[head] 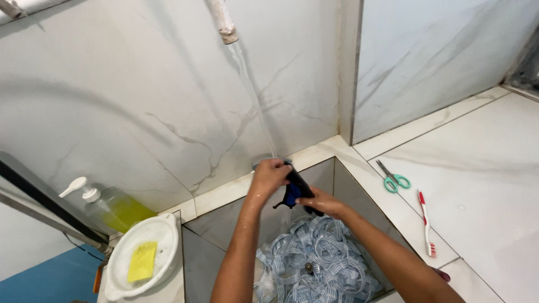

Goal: The person cleans a blue plastic container with a sponge and water, then rinses it thoroughly. They use a heat gun to install a white spigot into the container, wipe the exterior with a cloth, and fill the container with water. Finally, they place a lid on the container and handle a separate orange water bottle.

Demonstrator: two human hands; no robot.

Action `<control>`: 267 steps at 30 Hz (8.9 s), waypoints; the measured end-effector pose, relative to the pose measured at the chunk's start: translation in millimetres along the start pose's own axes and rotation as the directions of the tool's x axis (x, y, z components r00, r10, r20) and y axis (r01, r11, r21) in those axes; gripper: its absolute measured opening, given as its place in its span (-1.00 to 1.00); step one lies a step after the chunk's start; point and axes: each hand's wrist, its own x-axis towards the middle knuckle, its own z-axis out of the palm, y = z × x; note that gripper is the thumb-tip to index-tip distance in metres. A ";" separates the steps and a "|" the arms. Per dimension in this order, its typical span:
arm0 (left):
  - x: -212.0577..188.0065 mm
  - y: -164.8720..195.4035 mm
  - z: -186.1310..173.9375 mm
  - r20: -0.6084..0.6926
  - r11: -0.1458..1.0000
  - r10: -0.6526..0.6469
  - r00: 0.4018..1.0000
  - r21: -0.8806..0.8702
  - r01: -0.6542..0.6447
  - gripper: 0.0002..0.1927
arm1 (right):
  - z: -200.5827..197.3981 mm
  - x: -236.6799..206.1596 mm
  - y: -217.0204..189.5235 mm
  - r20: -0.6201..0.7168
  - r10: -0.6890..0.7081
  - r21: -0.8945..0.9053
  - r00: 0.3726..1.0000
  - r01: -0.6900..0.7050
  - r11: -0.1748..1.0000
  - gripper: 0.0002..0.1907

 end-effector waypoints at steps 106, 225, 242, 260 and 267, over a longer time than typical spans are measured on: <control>-207.6 166.8 451.3 0.978 0.961 -0.022 0.208 0.078 -0.264 -0.08 | -89.5 -605.5 64.7 -0.983 0.095 0.176 0.155 0.942 0.285 -0.40; -275.0 207.1 589.6 0.350 0.760 0.415 0.840 -0.641 -0.108 -0.11 | -108.3 -566.5 138.5 -0.989 -0.143 -0.117 0.043 0.371 0.921 -0.21; -78.8 277.4 655.6 0.158 0.693 0.327 0.932 -0.711 -0.122 -0.25 | -268.3 -636.6 57.2 -0.902 -0.090 -0.188 -0.422 0.196 0.962 -0.30; -107.2 330.6 608.6 0.005 0.518 0.821 0.571 -0.426 -0.742 -0.51 | -272.5 -635.3 71.5 -0.873 -0.109 -0.198 -0.475 0.142 0.970 -0.33; -21.7 425.5 647.8 0.567 0.011 0.802 -0.187 -0.328 -0.945 -0.59 | -269.5 -633.4 66.6 -0.881 -0.098 -0.199 -0.463 0.173 0.965 -0.35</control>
